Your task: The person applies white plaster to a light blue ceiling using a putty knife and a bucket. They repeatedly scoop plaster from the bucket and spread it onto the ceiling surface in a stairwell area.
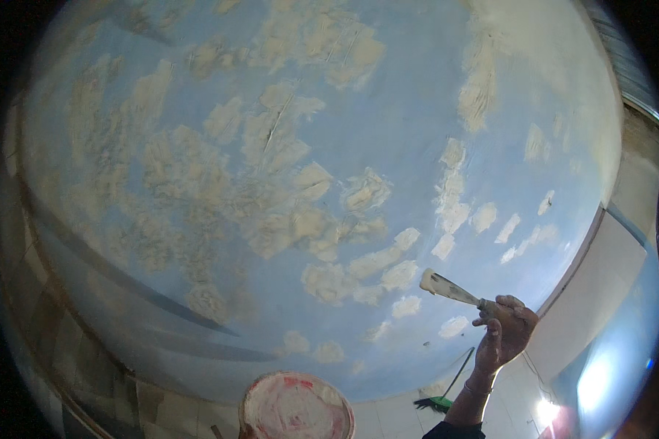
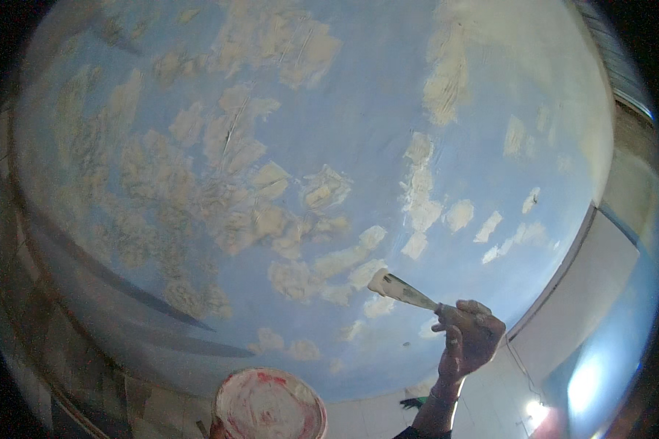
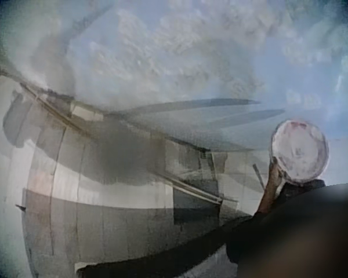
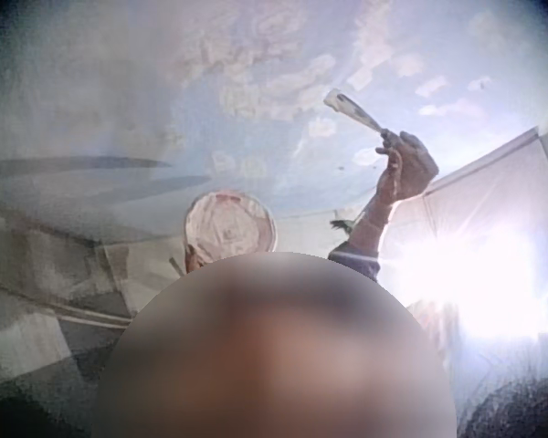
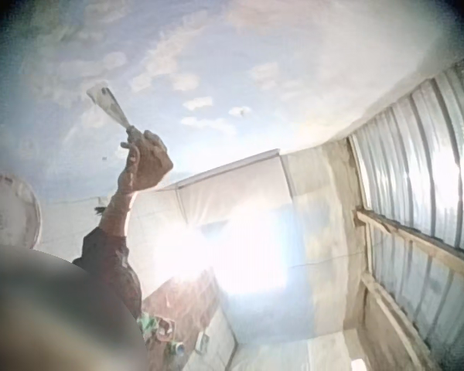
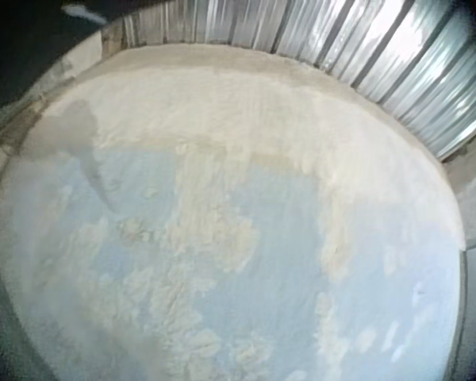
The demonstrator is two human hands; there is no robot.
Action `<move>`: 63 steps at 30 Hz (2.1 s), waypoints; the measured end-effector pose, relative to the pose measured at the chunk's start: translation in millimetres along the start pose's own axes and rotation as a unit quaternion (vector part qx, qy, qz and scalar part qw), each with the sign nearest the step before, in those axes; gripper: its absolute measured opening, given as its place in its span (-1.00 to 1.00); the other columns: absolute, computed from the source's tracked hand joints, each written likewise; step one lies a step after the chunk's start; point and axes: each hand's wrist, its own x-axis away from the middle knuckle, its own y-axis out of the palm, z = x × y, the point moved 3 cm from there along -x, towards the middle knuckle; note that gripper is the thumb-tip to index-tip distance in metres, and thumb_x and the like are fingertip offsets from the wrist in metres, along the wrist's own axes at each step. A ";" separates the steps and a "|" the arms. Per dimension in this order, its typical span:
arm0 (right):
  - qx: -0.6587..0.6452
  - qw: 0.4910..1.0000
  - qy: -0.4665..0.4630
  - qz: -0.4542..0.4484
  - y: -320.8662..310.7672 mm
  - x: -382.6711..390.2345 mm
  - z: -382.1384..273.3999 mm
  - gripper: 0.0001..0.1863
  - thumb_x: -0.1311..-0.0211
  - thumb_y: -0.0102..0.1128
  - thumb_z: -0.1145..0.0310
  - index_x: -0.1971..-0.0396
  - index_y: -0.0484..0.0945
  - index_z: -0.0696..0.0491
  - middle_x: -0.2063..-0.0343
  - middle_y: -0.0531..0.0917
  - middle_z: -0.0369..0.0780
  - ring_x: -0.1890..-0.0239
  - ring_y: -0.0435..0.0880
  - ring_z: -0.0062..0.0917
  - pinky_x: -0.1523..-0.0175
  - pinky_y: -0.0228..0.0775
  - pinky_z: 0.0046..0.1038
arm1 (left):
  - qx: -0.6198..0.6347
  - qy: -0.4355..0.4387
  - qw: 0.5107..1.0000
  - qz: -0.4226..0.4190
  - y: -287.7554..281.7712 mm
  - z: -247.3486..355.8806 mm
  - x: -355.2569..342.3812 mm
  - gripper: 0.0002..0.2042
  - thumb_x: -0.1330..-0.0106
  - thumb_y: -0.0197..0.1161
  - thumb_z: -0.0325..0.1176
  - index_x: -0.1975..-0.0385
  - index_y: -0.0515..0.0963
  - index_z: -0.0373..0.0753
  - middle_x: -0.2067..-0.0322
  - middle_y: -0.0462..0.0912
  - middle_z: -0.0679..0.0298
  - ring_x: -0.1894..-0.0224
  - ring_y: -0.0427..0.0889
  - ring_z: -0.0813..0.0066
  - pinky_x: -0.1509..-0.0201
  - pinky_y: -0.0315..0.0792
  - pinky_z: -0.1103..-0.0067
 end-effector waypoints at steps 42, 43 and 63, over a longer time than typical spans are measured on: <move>0.290 0.871 -0.362 -0.162 71.6 -156.7 -59.8 -0.70 -0.44 0.16 0.49 -0.12 0.47 0.09 0.15 0.67 -0.04 0.13 0.75 -0.30 0.12 0.66 -0.30 | -0.034 0.114 0.984 -0.133 -93.4 33.0 -81.6 -0.42 -0.49 0.08 0.16 -0.31 0.39 -0.12 -0.05 0.62 0.29 0.37 0.57 0.59 0.55 0.44 0.68; 0.264 0.891 -0.337 -0.149 83.4 -165.2 -58.3 -0.69 -0.47 0.15 0.45 -0.15 0.46 0.07 0.17 0.69 -0.04 0.13 0.75 -0.30 0.11 0.64 -0.31 | -0.042 0.111 0.984 -0.130 -97.8 37.5 -83.6 -0.41 -0.50 0.07 0.17 -0.32 0.39 -0.13 -0.07 0.62 0.28 0.34 0.58 0.58 0.54 0.45 0.67; 0.382 0.910 -0.128 -0.103 257.7 -242.9 -8.5 -0.69 -0.48 0.15 0.28 -0.14 0.58 0.00 0.09 0.74 0.01 0.01 0.72 -0.01 -0.05 0.55 -0.14 | 0.003 0.173 0.984 -0.047 -213.8 34.8 -99.1 -0.65 -0.53 0.08 0.12 0.17 0.52 -0.05 0.67 0.39 0.42 0.78 0.26 0.55 0.64 0.37 0.48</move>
